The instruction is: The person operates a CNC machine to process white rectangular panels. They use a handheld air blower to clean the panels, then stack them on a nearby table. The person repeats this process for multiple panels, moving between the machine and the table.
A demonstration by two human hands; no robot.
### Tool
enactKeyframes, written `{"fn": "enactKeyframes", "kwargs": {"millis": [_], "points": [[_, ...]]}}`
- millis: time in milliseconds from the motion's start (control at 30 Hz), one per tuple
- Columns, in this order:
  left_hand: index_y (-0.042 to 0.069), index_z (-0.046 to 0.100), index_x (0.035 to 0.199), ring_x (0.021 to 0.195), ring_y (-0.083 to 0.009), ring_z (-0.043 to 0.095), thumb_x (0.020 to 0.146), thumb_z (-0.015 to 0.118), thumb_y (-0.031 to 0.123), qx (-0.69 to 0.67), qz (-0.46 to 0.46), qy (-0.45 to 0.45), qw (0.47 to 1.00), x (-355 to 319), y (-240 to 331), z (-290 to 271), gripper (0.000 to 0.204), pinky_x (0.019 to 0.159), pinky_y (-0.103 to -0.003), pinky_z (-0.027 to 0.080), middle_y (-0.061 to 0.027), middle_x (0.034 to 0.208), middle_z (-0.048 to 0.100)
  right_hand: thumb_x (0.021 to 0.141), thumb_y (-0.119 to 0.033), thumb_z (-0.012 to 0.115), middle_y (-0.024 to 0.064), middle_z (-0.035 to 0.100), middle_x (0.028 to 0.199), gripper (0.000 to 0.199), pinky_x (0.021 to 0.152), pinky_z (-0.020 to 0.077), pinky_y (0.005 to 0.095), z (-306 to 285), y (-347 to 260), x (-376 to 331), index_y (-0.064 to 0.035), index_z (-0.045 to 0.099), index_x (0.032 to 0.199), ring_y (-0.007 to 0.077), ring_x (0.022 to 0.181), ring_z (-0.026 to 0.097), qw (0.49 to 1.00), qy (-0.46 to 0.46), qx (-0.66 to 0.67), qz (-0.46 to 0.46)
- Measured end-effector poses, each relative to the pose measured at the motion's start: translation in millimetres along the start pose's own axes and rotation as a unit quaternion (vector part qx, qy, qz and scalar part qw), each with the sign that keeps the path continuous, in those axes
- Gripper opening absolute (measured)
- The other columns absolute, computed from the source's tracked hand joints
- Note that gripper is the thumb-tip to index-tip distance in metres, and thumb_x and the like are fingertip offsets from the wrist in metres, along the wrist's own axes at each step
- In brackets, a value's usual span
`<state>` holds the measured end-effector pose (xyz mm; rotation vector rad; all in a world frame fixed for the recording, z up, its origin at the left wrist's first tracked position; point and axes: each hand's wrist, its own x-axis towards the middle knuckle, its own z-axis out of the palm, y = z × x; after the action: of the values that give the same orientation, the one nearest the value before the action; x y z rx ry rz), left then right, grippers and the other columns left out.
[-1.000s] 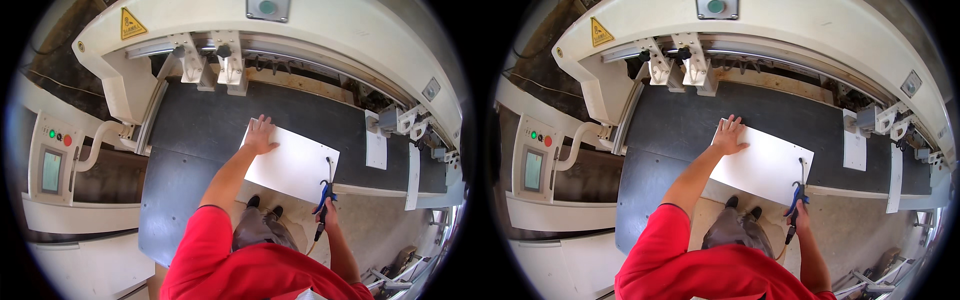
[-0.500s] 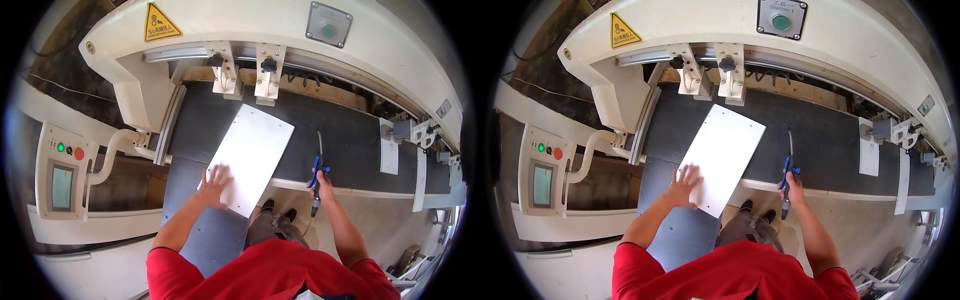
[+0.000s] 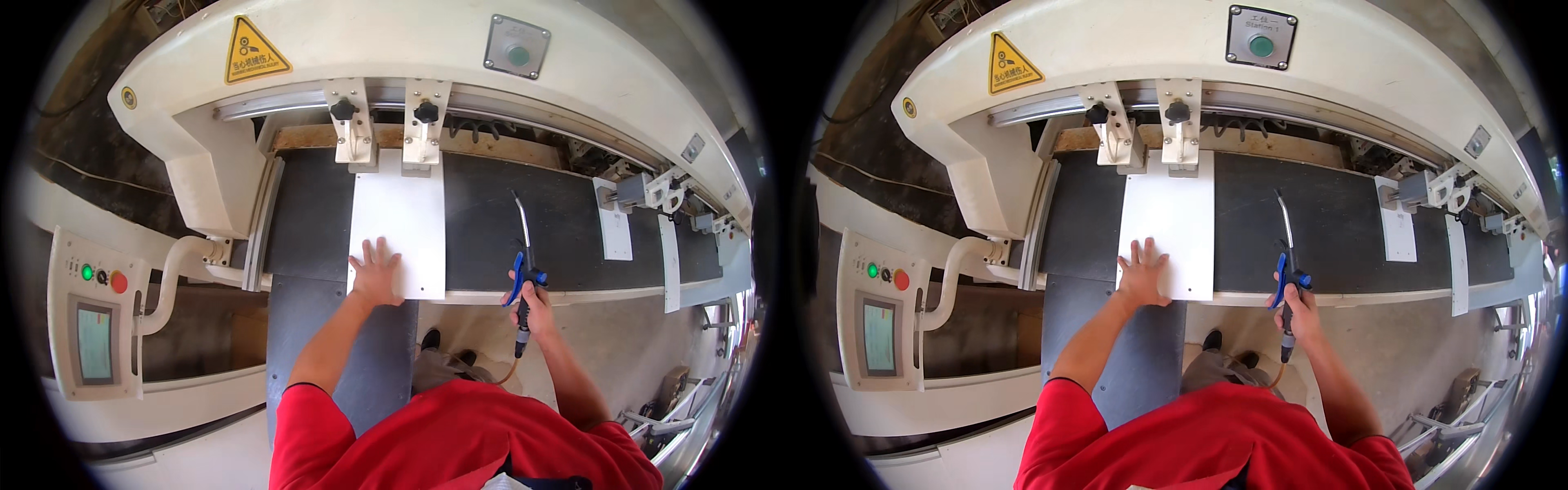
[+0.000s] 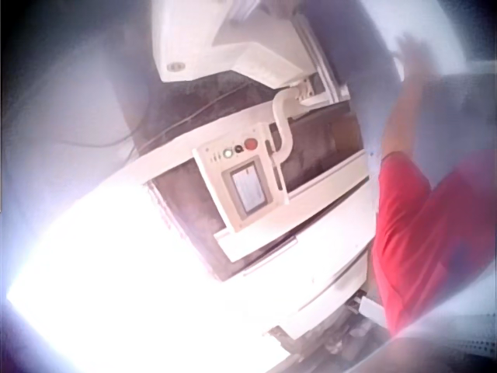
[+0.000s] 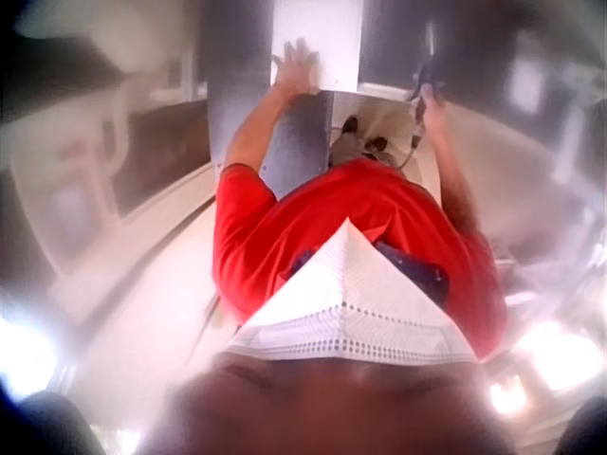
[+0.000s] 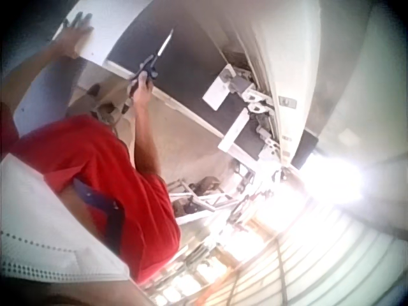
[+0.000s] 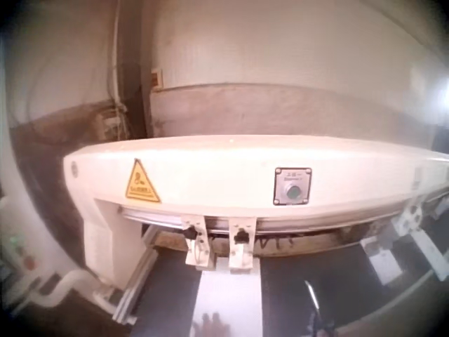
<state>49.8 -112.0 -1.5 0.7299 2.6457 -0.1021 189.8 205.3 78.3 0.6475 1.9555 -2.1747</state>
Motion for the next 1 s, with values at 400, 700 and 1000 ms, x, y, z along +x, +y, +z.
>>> {"fn": "enactKeyframes", "kwargs": {"millis": [400, 700, 1000], "points": [[0.021, 0.03, 0.148, 0.142, -0.0496, 0.009, 0.057, 0.08, 0.056, 0.04, 0.004, -0.06, 0.997, 10.3, -22.5, -27.4, 0.109, 0.102, -0.067, 0.032, -0.0229, 0.157, 0.007, 0.097, -0.035, 0.051, 0.0057, 0.063, 0.074, 0.039, 0.043, 0.0417, 0.0263, 12.9, -132.8, -34.6, 0.0017, 0.062, 0.091, 0.0104, 0.045, 0.053, 0.964, 0.038, -0.215, -0.153], [0.022, 0.031, 0.148, 0.142, -0.0492, 0.008, 0.055, 0.082, 0.056, 0.042, 0.003, -0.05, 0.998, 13.1, -13.1, -24.2, 0.111, 0.102, -0.066, 0.032, -0.0225, 0.157, 0.007, 0.094, -0.044, 0.054, 0.006, 0.059, 0.07, 0.045, 0.049, 0.0478, 0.0293, 49.3, -229.3, -23.4, 0.0011, 0.057, 0.091, 0.0149, 0.05, 0.057, 0.945, 0.051, -0.291, -0.137], [0.022, 0.024, 0.152, 0.146, -0.0399, -0.001, 0.051, 0.085, 0.055, 0.042, -0.022, -0.075, 0.996, 21.9, -3.2, -11.1, 0.122, 0.109, -0.06, 0.028, -0.0165, 0.159, -0.006, 0.093, -0.047, 0.055, 0.0039, 0.056, 0.062, 0.044, 0.05, 0.0457, 0.0316, -63.4, -84.5, -123.8, -0.0038, 0.057, 0.085, 0.0155, 0.049, 0.054, 0.969, -0.046, -0.232, 0.07]]}}
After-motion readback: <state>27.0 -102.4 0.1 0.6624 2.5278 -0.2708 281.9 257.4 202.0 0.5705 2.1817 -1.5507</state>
